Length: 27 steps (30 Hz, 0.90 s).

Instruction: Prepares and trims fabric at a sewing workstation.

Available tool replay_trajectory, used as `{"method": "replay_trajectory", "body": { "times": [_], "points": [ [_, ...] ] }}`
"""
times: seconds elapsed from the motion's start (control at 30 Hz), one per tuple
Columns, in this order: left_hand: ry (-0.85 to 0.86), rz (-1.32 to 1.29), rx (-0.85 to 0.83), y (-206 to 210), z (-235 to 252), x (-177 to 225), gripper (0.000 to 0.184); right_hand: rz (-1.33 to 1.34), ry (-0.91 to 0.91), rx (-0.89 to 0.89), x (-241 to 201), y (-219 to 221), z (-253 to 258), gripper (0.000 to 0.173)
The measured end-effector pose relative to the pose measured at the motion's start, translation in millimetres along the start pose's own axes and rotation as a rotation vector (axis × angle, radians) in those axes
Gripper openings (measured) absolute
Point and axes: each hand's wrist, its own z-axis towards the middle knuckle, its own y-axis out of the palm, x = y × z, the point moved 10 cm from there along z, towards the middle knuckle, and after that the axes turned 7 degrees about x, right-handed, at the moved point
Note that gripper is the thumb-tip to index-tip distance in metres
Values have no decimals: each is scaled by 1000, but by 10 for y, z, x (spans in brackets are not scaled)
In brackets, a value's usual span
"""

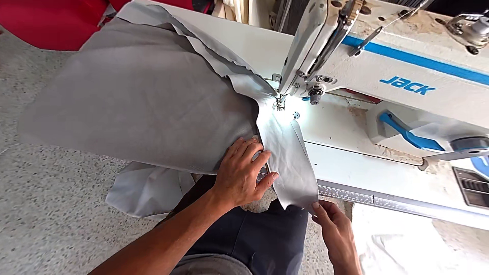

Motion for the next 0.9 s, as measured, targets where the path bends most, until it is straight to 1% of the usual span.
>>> {"method": "replay_trajectory", "body": {
  "times": [0.03,0.07,0.13,0.17,0.2,0.23,0.27,0.37,0.43,0.47,0.53,0.6,0.63,0.67,0.7,0.73,0.77,0.8,0.83,0.9],
  "points": [
    [-15,5,7,16,-1,7,55,27,16,24,103,-60,20,48],
    [-23,12,9,34,-6,10,53,56,3,29,171,-91,48,61],
    [-28,33,3,60,-16,3,52,126,-58,-19,233,-50,145,85],
    [-28,34,3,65,-17,-4,53,155,-86,-63,266,14,217,91],
    [-29,35,-1,70,-20,-10,54,169,-109,-108,295,91,289,93],
    [-30,35,-7,74,-26,-10,54,180,-136,-153,308,176,354,91],
    [-32,38,-7,74,-29,-9,54,194,-178,-198,299,266,415,83],
    [-33,45,-9,79,-21,-15,54,187,-297,-294,153,503,496,48],
    [-37,32,-21,83,-18,-26,53,155,-330,-321,53,576,447,26],
    [-36,11,-24,75,-19,-29,52,145,-324,-315,30,580,401,18],
    [-30,-74,17,-27,-54,-37,50,145,-273,-303,1,538,259,17],
    [-57,-214,166,-278,-208,-29,43,195,-175,-324,-16,480,83,18],
    [-123,-312,229,-367,-354,-42,37,237,-127,-338,-25,459,-2,18],
    [-251,-440,234,-360,-543,-73,32,271,-85,-355,-36,444,-91,18],
    [-437,-604,163,-225,-761,-106,31,302,-50,-374,-57,432,-175,19],
    [-641,-788,52,-3,-971,-112,34,331,-19,-389,-90,422,-244,18],
    [-821,-979,-78,232,-1135,-55,39,351,9,-397,-129,414,-304,17],
    [-953,-1168,-194,414,-1227,60,43,360,31,-399,-176,401,-360,16],
    [-1034,-1312,-274,521,-1253,185,45,357,53,-395,-219,387,-411,15],
    [-1066,-1464,-349,539,-1150,397,46,334,98,-393,-281,347,-521,13]
  ]
}}
